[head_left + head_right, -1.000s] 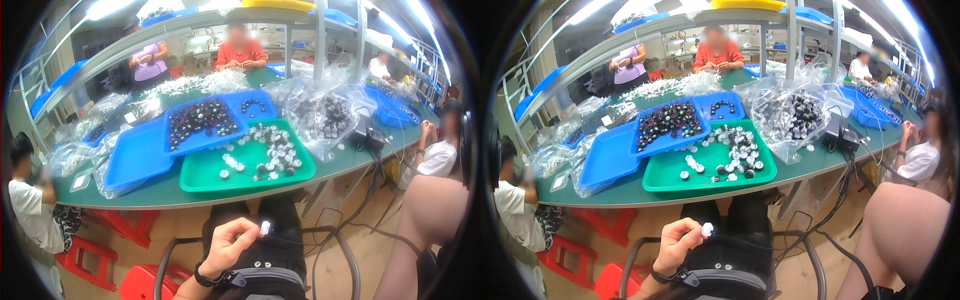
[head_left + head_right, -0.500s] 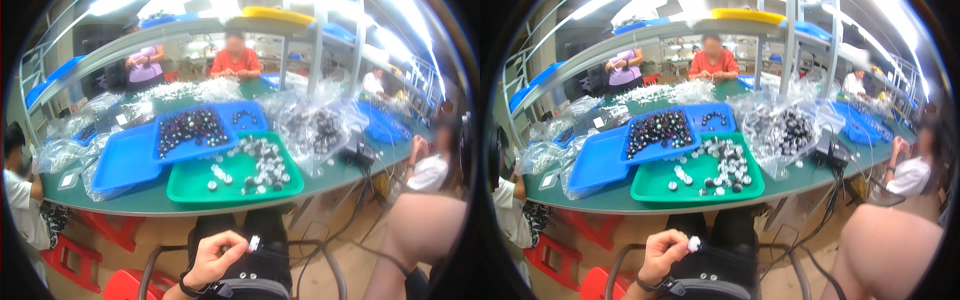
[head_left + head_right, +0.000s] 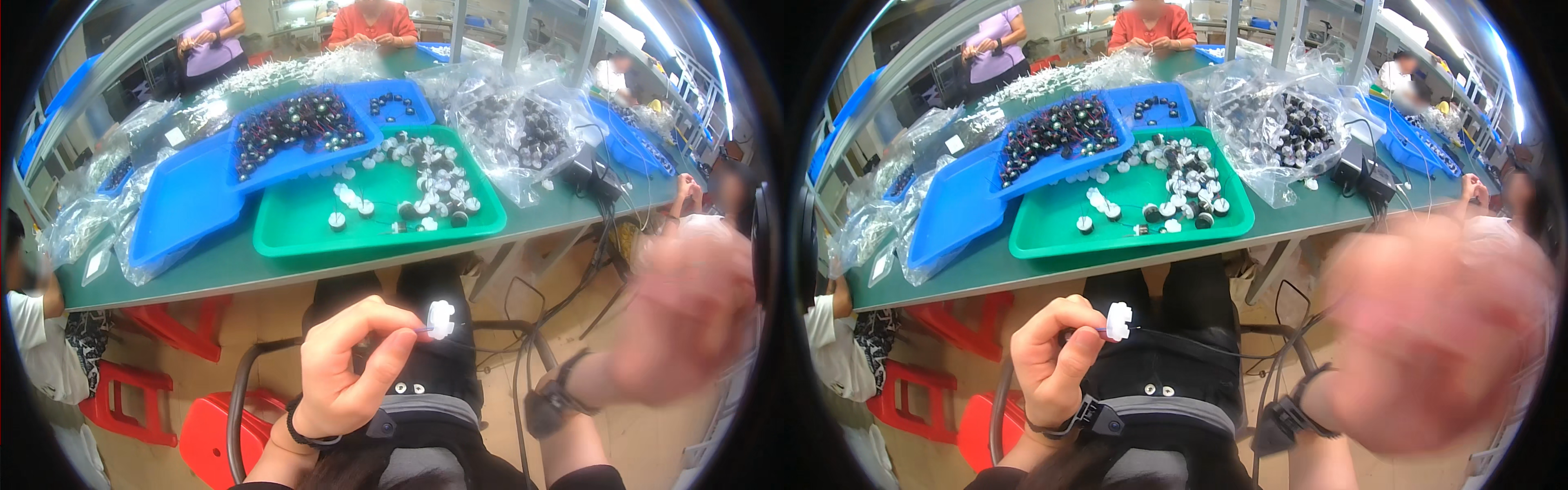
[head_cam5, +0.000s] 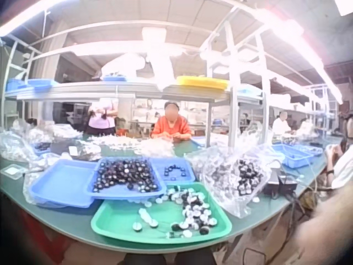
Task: Manually assemble plastic caps and wiring to small electronic indicator or sensor components at a factory workbench.
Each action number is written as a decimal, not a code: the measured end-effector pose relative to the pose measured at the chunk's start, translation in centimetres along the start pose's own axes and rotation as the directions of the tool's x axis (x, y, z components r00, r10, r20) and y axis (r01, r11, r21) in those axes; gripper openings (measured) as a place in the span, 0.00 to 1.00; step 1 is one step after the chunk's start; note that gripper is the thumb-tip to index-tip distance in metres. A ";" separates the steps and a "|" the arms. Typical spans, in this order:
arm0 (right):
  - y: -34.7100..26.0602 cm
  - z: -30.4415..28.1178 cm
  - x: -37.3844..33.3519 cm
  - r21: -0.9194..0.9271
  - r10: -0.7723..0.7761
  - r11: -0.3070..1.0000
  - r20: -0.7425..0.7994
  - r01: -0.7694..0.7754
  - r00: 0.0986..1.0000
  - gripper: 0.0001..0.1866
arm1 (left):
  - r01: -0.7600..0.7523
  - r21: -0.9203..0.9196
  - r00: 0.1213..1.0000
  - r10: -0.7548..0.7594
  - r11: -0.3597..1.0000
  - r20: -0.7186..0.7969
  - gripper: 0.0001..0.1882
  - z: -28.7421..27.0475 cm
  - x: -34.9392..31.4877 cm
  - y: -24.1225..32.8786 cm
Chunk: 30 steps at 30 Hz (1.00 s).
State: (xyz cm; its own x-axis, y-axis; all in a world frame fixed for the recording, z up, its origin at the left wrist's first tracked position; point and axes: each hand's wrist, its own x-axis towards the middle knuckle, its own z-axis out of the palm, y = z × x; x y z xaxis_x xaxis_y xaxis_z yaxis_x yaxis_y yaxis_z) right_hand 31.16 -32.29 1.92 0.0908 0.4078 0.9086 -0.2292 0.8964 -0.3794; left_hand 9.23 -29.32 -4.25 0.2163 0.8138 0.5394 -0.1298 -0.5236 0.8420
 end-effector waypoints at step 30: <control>5.5 2.6 -4.7 -0.039 0.573 0.816 0.188 -0.576 0.798 0.18 | -0.369 0.551 0.929 0.322 0.748 0.184 0.05 -0.6 -0.9 0.5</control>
State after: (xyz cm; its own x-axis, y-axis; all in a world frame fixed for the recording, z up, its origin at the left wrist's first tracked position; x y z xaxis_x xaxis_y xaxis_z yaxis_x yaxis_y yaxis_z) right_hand 26.93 -29.69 -3.99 -0.2405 0.8061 0.5407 -0.2018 0.5034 -0.8402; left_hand 8.42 -30.13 -4.31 0.3374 0.5408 0.7705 0.3565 -0.8310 0.4271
